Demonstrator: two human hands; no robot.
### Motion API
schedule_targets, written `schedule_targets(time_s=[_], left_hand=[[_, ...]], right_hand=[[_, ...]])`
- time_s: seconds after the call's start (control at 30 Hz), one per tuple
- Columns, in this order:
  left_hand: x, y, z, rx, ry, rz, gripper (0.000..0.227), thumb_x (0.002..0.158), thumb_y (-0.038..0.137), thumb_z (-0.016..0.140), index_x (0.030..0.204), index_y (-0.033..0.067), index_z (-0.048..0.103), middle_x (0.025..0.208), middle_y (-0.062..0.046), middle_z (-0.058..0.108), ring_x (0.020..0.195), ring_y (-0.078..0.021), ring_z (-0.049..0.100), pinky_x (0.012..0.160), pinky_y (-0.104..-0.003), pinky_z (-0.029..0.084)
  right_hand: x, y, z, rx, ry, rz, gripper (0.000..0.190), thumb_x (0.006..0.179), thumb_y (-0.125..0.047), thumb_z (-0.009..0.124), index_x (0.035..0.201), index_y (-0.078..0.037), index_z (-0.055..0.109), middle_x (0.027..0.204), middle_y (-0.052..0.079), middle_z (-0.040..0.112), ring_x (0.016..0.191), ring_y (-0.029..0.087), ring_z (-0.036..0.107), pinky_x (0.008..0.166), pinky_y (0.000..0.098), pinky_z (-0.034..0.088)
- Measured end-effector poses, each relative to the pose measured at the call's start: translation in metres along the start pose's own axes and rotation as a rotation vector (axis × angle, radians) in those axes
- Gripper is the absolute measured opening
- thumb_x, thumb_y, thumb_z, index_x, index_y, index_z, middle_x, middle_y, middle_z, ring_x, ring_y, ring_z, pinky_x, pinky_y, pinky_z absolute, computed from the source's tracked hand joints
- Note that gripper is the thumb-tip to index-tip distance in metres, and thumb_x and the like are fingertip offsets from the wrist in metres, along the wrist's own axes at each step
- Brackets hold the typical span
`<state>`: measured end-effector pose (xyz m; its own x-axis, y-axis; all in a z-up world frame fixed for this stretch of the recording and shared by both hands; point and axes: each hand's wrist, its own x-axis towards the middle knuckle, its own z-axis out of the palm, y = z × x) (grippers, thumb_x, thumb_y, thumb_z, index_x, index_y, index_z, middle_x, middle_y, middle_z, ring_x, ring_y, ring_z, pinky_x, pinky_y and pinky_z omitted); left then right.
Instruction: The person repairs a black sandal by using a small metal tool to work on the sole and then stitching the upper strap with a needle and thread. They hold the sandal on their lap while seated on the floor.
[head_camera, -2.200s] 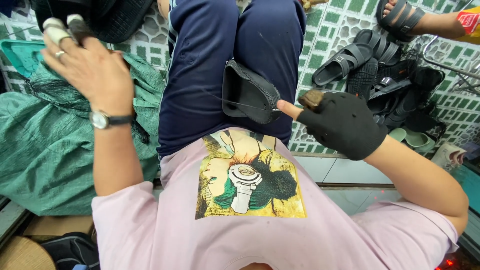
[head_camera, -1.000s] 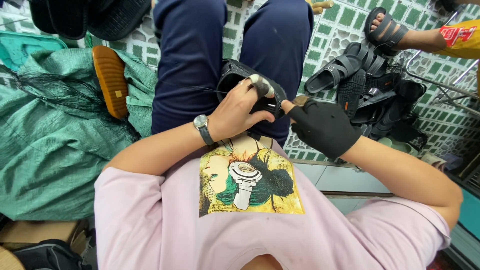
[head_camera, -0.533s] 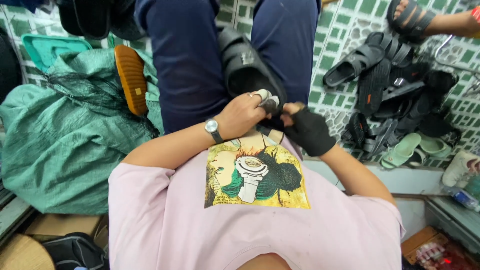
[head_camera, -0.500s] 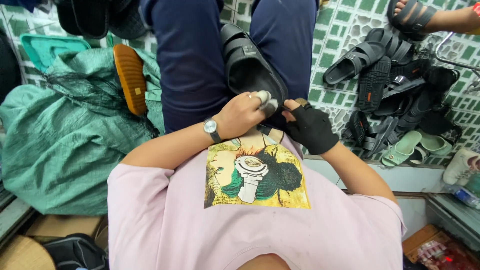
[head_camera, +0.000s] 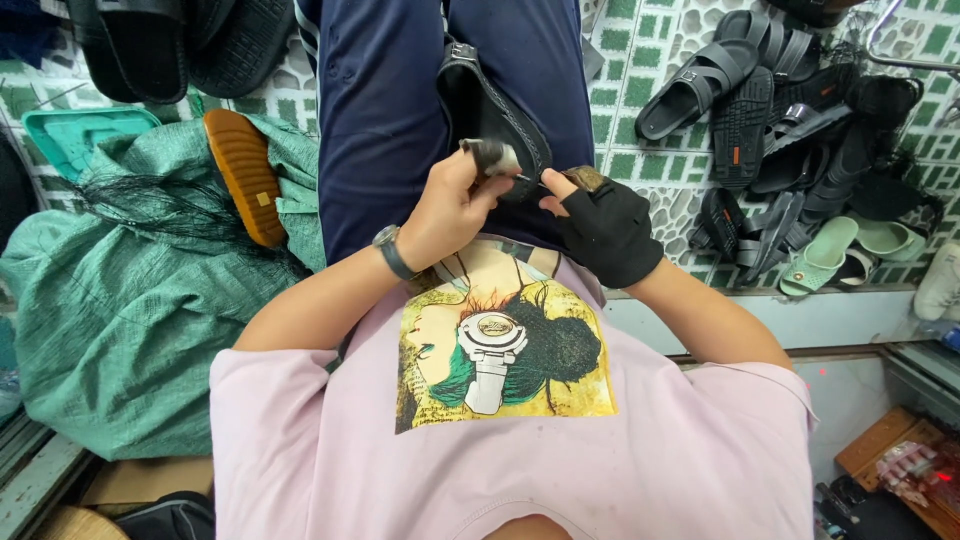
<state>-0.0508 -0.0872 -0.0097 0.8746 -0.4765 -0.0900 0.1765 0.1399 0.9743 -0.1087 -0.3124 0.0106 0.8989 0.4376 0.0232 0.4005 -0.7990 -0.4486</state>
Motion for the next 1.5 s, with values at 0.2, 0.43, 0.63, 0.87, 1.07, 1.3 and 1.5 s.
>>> schedule_targets(time_s=[0.2, 0.43, 0.63, 0.87, 1.07, 1.3, 1.5], left_hand=[[-0.007, 0.011, 0.013, -0.182, -0.051, -0.069, 0.033, 0.086, 0.001, 0.070, 0.114, -0.0016, 0.054, 0.085, -0.015, 0.068, 0.064, -0.0173, 0.068, 0.052, -0.029, 0.058], [0.003, 0.020, -0.011, 0.166, 0.079, 0.151, 0.027, 0.089, -0.004, 0.066, 0.114, 0.0009, 0.061, 0.079, -0.013, 0.067, 0.066, -0.0183, 0.065, 0.053, -0.028, 0.053], [-0.016, -0.008, -0.007, 0.162, 0.095, 0.069, 0.032, 0.088, -0.001, 0.068, 0.118, 0.0003, 0.059, 0.082, -0.015, 0.070, 0.069, -0.0200, 0.068, 0.060, -0.033, 0.056], [-0.012, -0.025, 0.000, 0.152, 0.059, 0.061, 0.033, 0.088, -0.002, 0.067, 0.119, 0.0004, 0.057, 0.083, -0.015, 0.071, 0.068, -0.0201, 0.069, 0.061, -0.031, 0.056], [-0.003, -0.028, 0.005, 0.152, 0.069, 0.118, 0.034, 0.087, -0.003, 0.066, 0.119, 0.0000, 0.054, 0.081, -0.014, 0.071, 0.065, -0.0199, 0.068, 0.057, -0.030, 0.056], [-0.015, -0.024, 0.001, 0.077, 0.203, 0.110, 0.036, 0.093, 0.001, 0.063, 0.125, -0.0012, 0.046, 0.085, -0.015, 0.068, 0.066, -0.0169, 0.065, 0.056, -0.028, 0.055], [-0.008, -0.004, 0.006, 0.017, -0.003, 0.027, 0.041, 0.087, 0.000, 0.068, 0.123, 0.0002, 0.050, 0.084, -0.016, 0.069, 0.068, -0.0216, 0.068, 0.057, -0.031, 0.054]], right_hand=[[0.012, -0.020, -0.040, -0.199, 0.017, -0.103, 0.048, 0.092, -0.019, 0.054, 0.140, -0.013, 0.054, 0.094, 0.009, 0.071, 0.068, 0.025, 0.066, 0.064, 0.0273, 0.055], [-0.016, -0.021, -0.053, -0.266, -0.122, 0.044, 0.060, 0.086, -0.018, 0.056, 0.145, -0.021, 0.048, 0.068, 0.005, 0.061, 0.056, 0.025, 0.062, 0.049, 0.0322, 0.050], [0.014, -0.020, -0.037, -0.145, -0.010, -0.070, 0.057, 0.088, -0.010, 0.050, 0.144, -0.018, 0.051, 0.060, 0.005, 0.055, 0.042, 0.020, 0.047, 0.045, 0.0277, 0.045], [0.013, -0.017, -0.045, -0.295, -0.066, -0.146, 0.067, 0.081, -0.005, 0.062, 0.145, -0.012, 0.047, 0.056, 0.008, 0.056, 0.040, 0.016, 0.048, 0.044, 0.0266, 0.043], [0.009, -0.021, -0.001, -0.311, 0.129, -0.062, 0.046, 0.093, -0.017, 0.062, 0.138, -0.008, 0.053, 0.066, 0.022, 0.061, 0.045, 0.033, 0.058, 0.033, 0.0274, 0.039], [-0.009, 0.004, 0.027, -0.297, 0.211, -0.129, 0.038, 0.092, -0.025, 0.060, 0.126, -0.010, 0.063, 0.090, 0.011, 0.070, 0.068, 0.029, 0.068, 0.055, 0.0319, 0.055], [0.004, -0.015, -0.013, -0.111, 0.073, -0.055, 0.046, 0.094, -0.021, 0.059, 0.139, -0.014, 0.054, 0.105, 0.012, 0.070, 0.081, 0.031, 0.068, 0.066, 0.0314, 0.057]])
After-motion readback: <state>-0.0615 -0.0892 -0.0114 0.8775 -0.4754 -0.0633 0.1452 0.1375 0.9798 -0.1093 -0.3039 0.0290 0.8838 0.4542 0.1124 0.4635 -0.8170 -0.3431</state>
